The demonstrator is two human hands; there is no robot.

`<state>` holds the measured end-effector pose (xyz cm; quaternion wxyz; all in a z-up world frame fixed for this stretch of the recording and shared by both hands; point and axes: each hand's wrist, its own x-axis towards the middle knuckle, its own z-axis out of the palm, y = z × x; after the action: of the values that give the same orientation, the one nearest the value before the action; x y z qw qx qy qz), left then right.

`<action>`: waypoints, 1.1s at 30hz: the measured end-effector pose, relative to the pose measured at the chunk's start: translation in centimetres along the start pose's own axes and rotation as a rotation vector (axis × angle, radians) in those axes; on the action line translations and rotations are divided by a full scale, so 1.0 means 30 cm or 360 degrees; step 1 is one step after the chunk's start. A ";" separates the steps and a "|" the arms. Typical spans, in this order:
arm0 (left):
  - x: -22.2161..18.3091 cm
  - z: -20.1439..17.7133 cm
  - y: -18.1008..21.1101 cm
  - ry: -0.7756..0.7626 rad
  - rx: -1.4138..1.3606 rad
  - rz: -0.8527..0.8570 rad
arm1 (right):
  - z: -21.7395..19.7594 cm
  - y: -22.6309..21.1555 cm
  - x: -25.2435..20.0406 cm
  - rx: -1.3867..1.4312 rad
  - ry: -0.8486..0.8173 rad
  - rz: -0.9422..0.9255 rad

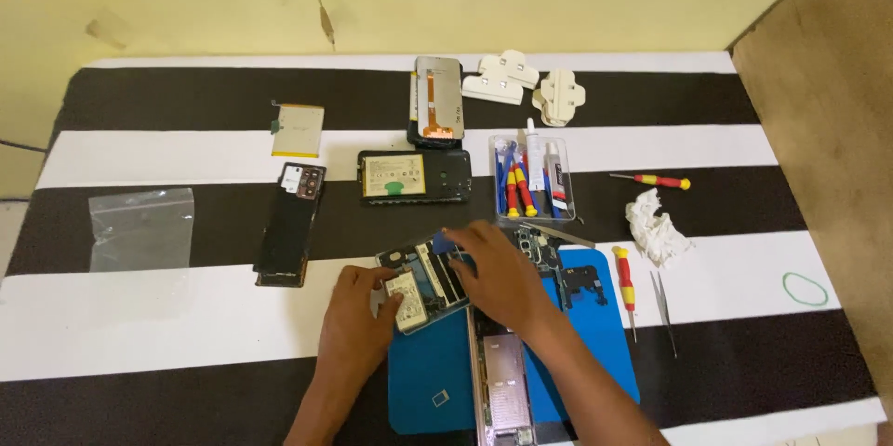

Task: Installing a motherboard into a smartphone chassis and cleaning components during a repair.

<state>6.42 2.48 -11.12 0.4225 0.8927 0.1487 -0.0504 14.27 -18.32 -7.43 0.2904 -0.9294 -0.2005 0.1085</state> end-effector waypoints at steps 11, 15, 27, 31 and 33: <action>0.057 -0.011 0.116 -0.0169 0.0182 0.0095 | 0.012 0.006 0.118 -0.0156 -0.0138 -0.0104; 0.087 0.037 0.160 -0.0247 0.0418 0.0149 | -0.004 0.009 0.122 -0.0081 -0.0186 -0.0114; 0.099 0.090 0.142 -0.0163 0.0531 0.0281 | -0.012 0.023 0.162 -0.0134 -0.0269 -0.0214; 0.099 0.094 0.130 -0.0159 0.0573 0.0356 | -0.020 0.025 0.156 -0.0007 -0.0199 -0.0125; 0.101 0.073 0.139 -0.0206 0.0568 0.0406 | -0.079 0.006 0.125 0.0161 -0.0205 0.0009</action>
<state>10.67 -1.02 -10.09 0.2694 0.9597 -0.0041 -0.0793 18.44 -17.98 -5.94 0.3232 -0.9051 -0.2105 0.1788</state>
